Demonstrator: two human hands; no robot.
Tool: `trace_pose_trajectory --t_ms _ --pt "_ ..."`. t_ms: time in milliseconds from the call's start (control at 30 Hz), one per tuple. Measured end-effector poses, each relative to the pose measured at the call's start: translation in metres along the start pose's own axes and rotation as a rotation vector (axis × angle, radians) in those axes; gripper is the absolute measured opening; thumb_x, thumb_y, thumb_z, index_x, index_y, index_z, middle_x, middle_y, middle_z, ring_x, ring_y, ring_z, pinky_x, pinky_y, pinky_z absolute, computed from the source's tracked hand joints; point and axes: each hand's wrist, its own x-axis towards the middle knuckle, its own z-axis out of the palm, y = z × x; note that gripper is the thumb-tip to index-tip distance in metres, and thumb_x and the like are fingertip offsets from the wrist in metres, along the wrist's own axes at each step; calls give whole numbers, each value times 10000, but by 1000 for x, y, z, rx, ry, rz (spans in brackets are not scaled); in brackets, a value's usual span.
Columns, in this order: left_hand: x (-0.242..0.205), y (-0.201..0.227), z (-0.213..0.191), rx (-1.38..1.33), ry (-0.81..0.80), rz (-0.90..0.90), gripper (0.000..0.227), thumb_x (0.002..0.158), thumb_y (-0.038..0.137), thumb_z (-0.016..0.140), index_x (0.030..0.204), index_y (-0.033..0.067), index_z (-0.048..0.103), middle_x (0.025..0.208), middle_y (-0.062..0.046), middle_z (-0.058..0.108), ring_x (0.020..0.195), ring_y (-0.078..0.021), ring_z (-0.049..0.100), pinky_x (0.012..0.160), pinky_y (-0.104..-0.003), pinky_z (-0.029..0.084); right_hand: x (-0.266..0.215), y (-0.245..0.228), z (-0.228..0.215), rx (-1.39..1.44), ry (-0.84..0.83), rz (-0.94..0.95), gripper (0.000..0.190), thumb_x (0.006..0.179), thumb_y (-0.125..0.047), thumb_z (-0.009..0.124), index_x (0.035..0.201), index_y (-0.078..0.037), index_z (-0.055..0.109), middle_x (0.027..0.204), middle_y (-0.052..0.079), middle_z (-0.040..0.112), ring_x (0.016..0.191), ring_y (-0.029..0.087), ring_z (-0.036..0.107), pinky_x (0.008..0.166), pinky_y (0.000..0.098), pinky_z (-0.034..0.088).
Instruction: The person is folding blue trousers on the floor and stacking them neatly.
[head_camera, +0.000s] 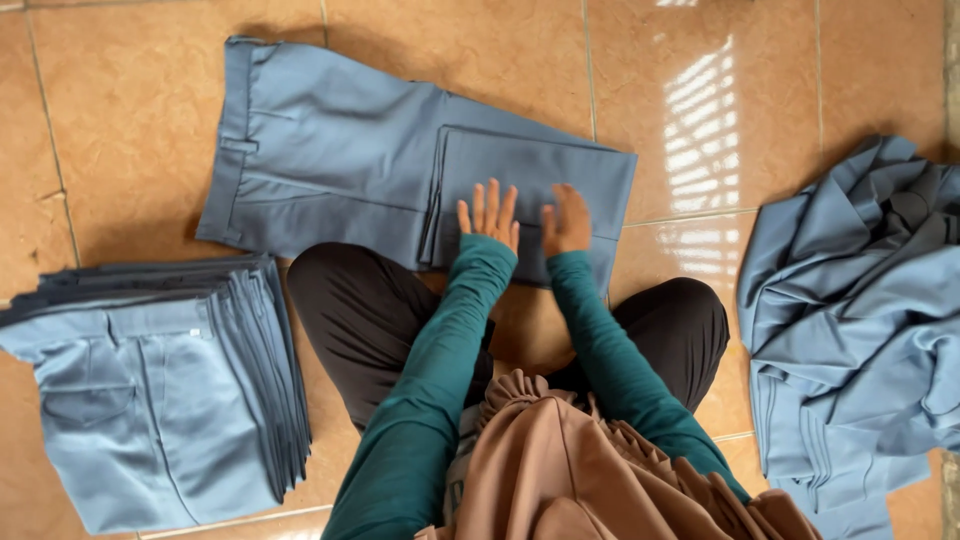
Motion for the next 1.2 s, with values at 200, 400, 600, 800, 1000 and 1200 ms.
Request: trace_pose_trajectory --t_ms 200,400,600,800,1000,1200 --pt "1 -34 54 121 9 156 682 1042 484 462 1632 401 132 1728 17 65 1580 -304 60 1252 -606 23 -41 20 8 -373 -551 112 604 1083 -599 310 1635 -360 259 1725 -20 168 1590 232 91 1272 513 29" --pt "31 -47 11 235 28 -297 642 1049 622 307 1630 415 129 1728 -70 11 1570 -380 -40 1189 -740 -30 -16 70 -55 -556 -416 719 593 1120 -570 183 1660 -339 101 1739 -36 48 1590 208 -50 1210 710 -14" --pt "76 19 31 138 268 65 675 1063 505 402 1650 307 133 1726 -72 -3 1570 -408 0 1188 -738 -8 32 50 -5 -554 -462 576 622 1114 -576 232 1667 -346 65 1742 -16 -51 1585 247 -120 1220 649 -124" --pt "109 1 23 154 -73 108 574 1107 491 308 1632 421 85 1733 38 -10 1587 -325 -11 1217 -701 -35 61 68 12 -589 -729 267 576 1104 -579 160 1648 -411 76 1729 -131 -16 1587 177 -104 1230 638 -130" --pt "130 -60 -22 165 -33 -116 584 1104 532 327 1639 392 136 1730 -44 21 1574 -369 -24 1225 -695 -30 71 114 -28 -587 -598 504 615 1109 -597 175 1664 -383 18 1737 -103 -53 1587 148 -102 1224 658 -96" --pt "93 1 -27 253 -56 -258 674 1116 513 410 1652 305 58 1714 -147 -51 1558 -442 -59 1211 -741 -21 47 76 -2 -695 -470 597 660 1116 -608 213 1678 -327 11 1730 -2 -114 1572 265 -159 1199 738 -73"
